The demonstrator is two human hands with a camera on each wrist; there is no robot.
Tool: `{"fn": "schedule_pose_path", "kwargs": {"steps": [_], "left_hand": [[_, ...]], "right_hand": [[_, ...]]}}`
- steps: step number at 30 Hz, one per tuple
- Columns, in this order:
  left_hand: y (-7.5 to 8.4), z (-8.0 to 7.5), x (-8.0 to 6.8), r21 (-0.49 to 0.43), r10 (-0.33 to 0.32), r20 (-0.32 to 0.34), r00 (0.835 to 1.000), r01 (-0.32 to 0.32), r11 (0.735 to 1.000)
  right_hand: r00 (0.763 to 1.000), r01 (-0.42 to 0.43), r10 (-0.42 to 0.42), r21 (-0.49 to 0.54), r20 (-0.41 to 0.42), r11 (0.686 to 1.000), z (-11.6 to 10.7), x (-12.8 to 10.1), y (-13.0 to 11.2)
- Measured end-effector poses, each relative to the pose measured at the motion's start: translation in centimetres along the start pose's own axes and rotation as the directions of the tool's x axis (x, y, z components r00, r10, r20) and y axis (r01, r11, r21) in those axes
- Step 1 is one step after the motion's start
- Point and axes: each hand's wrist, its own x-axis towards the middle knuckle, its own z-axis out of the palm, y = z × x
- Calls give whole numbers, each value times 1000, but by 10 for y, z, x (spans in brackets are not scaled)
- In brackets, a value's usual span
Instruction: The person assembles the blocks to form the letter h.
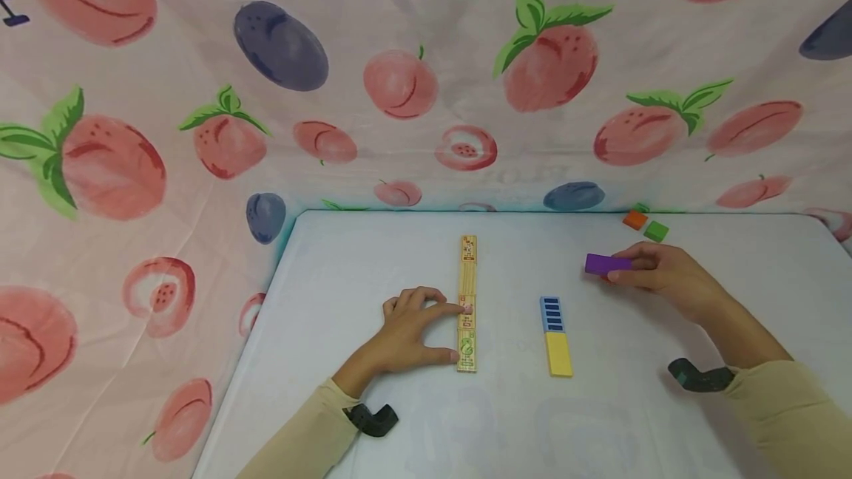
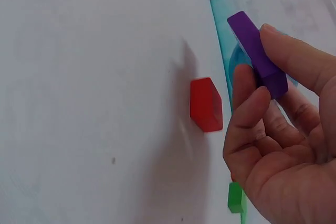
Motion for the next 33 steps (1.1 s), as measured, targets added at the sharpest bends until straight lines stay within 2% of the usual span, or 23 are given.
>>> {"fn": "schedule_pose_path", "kwargs": {"steps": [18,27,33], "left_hand": [[0,0,0,0,-8,4,1000,8,1000],[1,0,-1,-7,-11,6,1000,11,1000],[0,1,0,-1,-11,6,1000,11,1000]], "right_hand": [[991,122,-124,-49,-58,991,41,-4,-36],[989,142,-144,-68,-18,988,60,-1,-50],[987,158,-161,-137,-11,978,69,5,-60]]}}
